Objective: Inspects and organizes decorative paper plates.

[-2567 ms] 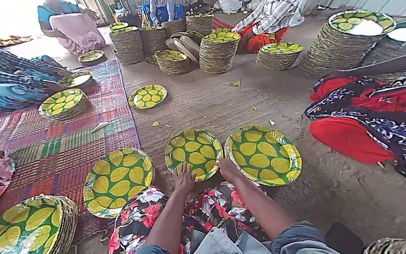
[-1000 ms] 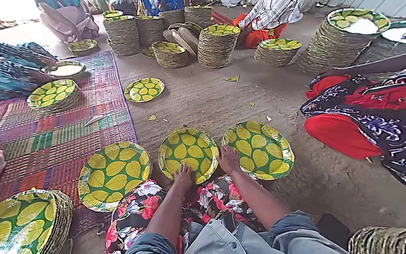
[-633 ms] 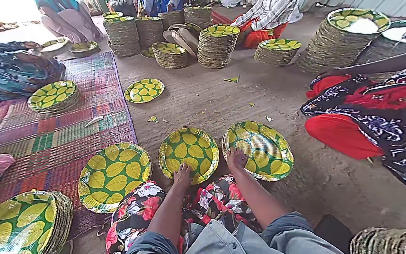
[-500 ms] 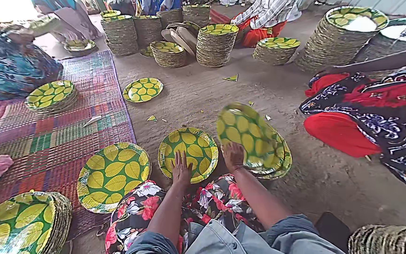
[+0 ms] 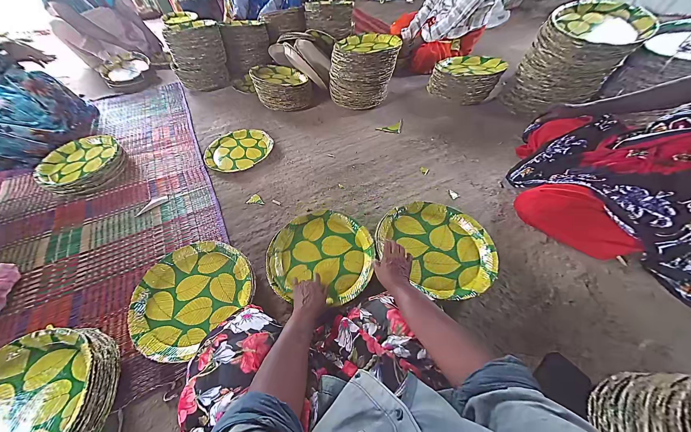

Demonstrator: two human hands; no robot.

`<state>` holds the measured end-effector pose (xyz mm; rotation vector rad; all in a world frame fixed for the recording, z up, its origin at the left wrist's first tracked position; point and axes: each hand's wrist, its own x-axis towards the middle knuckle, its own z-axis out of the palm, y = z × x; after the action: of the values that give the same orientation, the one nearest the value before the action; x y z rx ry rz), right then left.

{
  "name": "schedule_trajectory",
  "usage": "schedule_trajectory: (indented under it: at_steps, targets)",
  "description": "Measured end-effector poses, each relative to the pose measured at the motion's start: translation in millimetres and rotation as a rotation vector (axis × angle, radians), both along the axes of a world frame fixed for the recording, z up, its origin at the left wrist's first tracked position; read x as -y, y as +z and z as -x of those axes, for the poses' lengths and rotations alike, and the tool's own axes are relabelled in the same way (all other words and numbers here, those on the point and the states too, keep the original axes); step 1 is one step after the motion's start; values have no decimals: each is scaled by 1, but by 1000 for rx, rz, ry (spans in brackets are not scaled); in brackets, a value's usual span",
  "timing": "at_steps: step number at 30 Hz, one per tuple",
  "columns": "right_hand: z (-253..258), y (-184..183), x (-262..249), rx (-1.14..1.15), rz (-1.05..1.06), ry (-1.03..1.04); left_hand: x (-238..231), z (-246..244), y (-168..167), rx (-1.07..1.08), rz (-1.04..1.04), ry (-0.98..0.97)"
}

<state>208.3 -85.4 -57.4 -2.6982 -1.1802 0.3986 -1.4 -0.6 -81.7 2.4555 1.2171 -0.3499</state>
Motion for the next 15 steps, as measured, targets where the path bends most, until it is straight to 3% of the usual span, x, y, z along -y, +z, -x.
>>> schedule_trajectory:
  at_steps: [3, 5, 7, 10, 13, 15]
  targets:
    - [-2, 0, 0, -70, 222, -104, -3, 5, -12, -58, 31, 30]
    - [1, 0, -4, -70, 264, -107, -3, 6, -17, -112, 100, 53]
    - [-2, 1, -4, -46, 179, -135, -3, 6, -22, -127, 151, 80]
    - [-5, 5, 0, 83, -125, -158, -4, 6, -22, -62, 166, 130]
    - [-1, 0, 6, 132, -434, 119, -2, 6, -21, 237, -21, 260]
    - [5, -7, 7, 44, -396, 409, -6, 2, -22, 549, -367, 293]
